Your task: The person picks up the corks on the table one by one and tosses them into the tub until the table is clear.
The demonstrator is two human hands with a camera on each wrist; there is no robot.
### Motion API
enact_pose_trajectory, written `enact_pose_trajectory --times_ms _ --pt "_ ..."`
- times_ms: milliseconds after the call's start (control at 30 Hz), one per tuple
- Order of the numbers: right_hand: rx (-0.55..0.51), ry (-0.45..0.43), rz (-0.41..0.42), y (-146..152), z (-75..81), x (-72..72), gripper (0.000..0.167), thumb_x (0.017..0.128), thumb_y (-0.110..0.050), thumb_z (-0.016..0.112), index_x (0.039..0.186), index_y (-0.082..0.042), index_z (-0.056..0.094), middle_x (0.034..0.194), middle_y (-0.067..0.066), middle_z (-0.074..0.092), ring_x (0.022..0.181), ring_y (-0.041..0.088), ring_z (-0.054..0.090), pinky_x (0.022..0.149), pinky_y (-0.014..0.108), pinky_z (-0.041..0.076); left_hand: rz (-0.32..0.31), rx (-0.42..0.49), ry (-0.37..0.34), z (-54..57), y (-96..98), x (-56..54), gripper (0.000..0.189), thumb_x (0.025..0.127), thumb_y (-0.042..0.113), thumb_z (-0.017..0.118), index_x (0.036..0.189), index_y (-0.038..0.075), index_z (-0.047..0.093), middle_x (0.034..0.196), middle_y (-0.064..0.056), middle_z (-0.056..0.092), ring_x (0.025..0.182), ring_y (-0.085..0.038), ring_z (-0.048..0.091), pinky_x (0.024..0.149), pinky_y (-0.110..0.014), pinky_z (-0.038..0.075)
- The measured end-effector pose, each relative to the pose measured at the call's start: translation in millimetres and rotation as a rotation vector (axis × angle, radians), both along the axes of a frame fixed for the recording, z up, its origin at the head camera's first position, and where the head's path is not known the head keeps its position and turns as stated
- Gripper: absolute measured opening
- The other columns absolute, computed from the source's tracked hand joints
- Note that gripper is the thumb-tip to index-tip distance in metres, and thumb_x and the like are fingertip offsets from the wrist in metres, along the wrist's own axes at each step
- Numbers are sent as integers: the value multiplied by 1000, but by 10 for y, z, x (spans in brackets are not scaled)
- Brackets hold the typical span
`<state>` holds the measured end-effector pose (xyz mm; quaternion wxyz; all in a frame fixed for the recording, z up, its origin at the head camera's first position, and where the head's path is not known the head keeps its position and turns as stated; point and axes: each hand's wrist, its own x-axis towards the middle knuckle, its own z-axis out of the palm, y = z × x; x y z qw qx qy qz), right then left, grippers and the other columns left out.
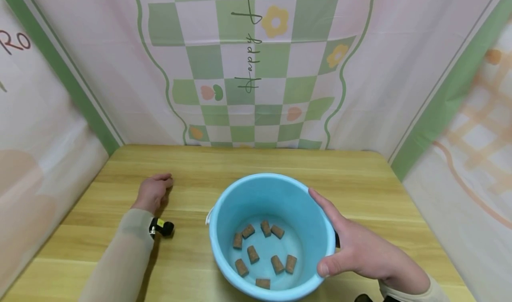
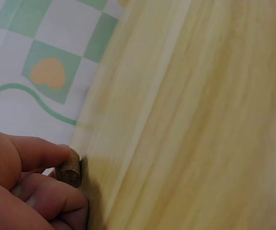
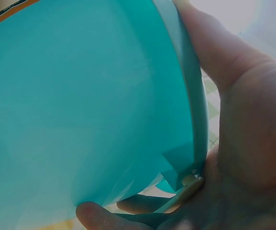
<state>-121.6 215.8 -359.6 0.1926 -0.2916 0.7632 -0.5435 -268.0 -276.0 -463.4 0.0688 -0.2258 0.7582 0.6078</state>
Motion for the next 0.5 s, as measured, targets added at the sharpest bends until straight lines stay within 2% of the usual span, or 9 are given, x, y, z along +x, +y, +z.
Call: enact_pose_trajectory --times_ms 100,167,233,300,367,433,500 --pt "-1 -2 4 -4 3 0 123 77 -18 85 160 -32 -4 140 25 45 105 39 61 82 39 55 -35 -25 2 4 -49 29 43 104 14 53 146 11 51 146 -14 48 92 -16 54 61 -25 46" --pt "-5 -6 7 -7 4 1 123 77 -17 85 160 -32 -4 140 25 45 106 40 61 82 40 55 -40 -19 8 8 -77 48 45 103 12 53 148 11 49 146 -14 48 112 -22 50 64 -24 46" --pt "-8 -13 6 -12 7 4 122 77 -17 85 160 -32 -4 141 25 44 106 40 61 82 40 55 -24 15 11 15 -89 72 48 101 9 56 149 11 48 146 -15 48 121 -25 48 64 -24 47" --pt "-11 -20 5 -15 10 9 122 77 -16 85 160 -32 -3 141 25 43 107 41 60 82 40 55 -21 13 17 22 -99 94 52 100 10 59 150 11 45 148 -15 46 126 -28 46 71 -25 47" --pt "-1 -17 0 -19 18 18 123 77 -17 86 160 -33 -4 141 24 44 107 40 60 83 39 55 -24 -17 19 27 -108 118 55 99 11 61 151 11 45 149 -15 44 131 -30 42 85 -30 48" --pt "7 -12 -3 -21 25 25 124 77 -18 86 160 -33 -4 141 24 44 107 39 61 84 38 55 -41 -62 24 22 -121 136 55 98 14 63 150 10 45 151 -16 41 135 -33 38 97 -37 43" --pt "20 -14 -10 -24 38 31 124 77 -19 86 160 -34 -4 142 23 44 108 38 61 84 38 54 -55 -102 30 11 -133 145 53 98 16 64 148 9 48 150 -17 42 135 -36 37 103 -43 38"
